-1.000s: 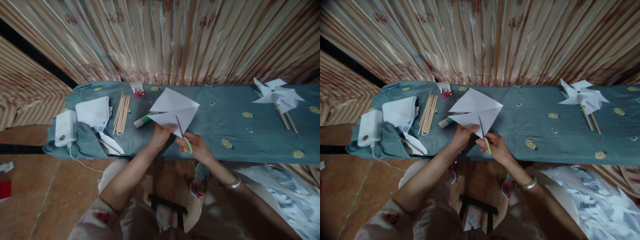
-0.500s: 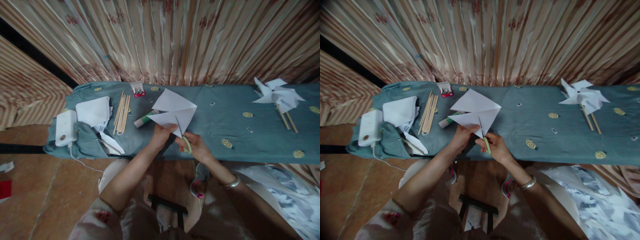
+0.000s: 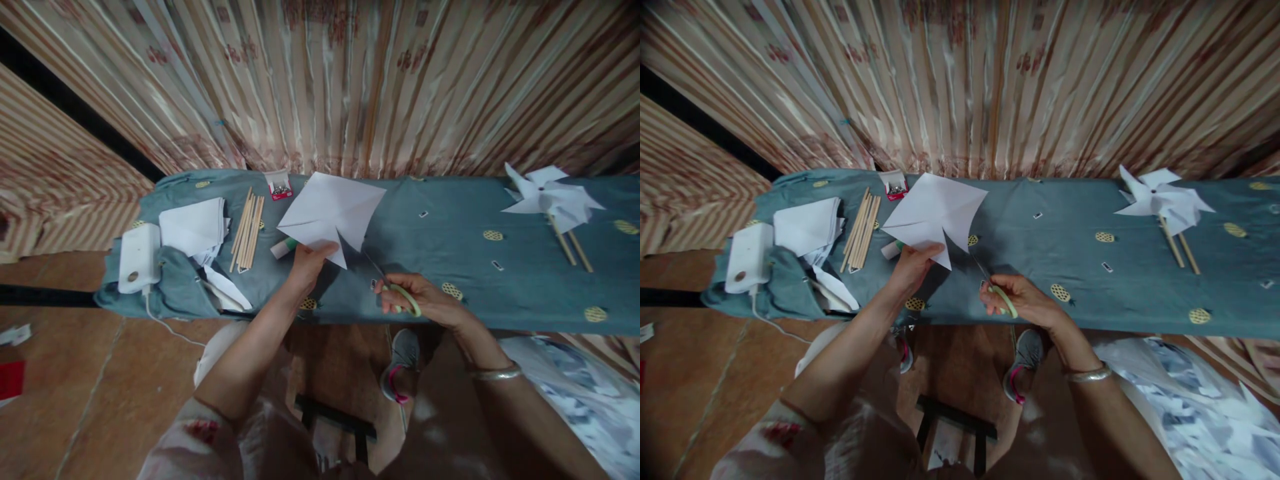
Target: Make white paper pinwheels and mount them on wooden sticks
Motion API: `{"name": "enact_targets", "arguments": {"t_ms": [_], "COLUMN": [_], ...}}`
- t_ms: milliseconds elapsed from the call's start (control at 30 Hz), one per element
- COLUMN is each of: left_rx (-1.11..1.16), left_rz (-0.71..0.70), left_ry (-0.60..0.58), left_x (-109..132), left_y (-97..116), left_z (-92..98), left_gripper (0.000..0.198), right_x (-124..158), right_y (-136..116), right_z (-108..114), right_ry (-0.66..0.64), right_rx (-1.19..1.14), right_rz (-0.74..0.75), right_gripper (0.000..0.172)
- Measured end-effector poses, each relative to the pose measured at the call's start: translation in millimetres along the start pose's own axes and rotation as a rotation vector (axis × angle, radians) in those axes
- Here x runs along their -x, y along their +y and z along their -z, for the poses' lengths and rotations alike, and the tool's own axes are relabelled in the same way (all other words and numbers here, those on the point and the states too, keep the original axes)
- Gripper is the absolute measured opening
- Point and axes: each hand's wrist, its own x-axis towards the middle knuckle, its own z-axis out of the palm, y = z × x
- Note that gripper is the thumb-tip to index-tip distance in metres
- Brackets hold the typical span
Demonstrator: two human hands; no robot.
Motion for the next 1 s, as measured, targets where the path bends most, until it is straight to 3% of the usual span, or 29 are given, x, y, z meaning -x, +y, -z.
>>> {"name": "enact_targets", "arguments": {"t_ms": [100, 267, 333, 467, 633, 800, 1000], "left_rx": [-0.012, -0.124, -0.192, -0.360, -0.513, -0.454, 0.024], "left_rz": [-0.026, 0.018, 0.053, 0.093, 0.143, 0.160, 0.224], "left_ry": [-0.031, -0.145, -0.182, -0.317, -0.502, -0.425, -0.313], "left_x": [-1, 7, 12, 20, 23, 20, 21], "left_y": [-1, 1, 1, -3, -4, -1, 4], "left_z": [3.9, 4.2, 3.4, 3.0, 2.7, 1.4, -5.9], "left_gripper": [0.023, 0.029, 0.032, 0.022, 0.008, 0.011, 0.036], "right_x": [4, 1, -1, -3, -9, -15, -26], "right_y": [1, 9, 10, 5, 2, 5, 2], "right_z": [17, 38, 44, 48, 40, 34, 28], "right_ry": [0.098, 0.508, 0.601, 0.578, 0.528, 0.524, 0.775], "right_rx": [0.009, -0.133, -0.224, -0.337, -0.283, -0.328, -0.552], "right_rz": [-0.008, 0.150, 0.230, 0.271, 0.242, 0.209, 0.274], "right_gripper": [0.050, 0.052, 0.050, 0.049, 0.042, 0.036, 0.024]}}
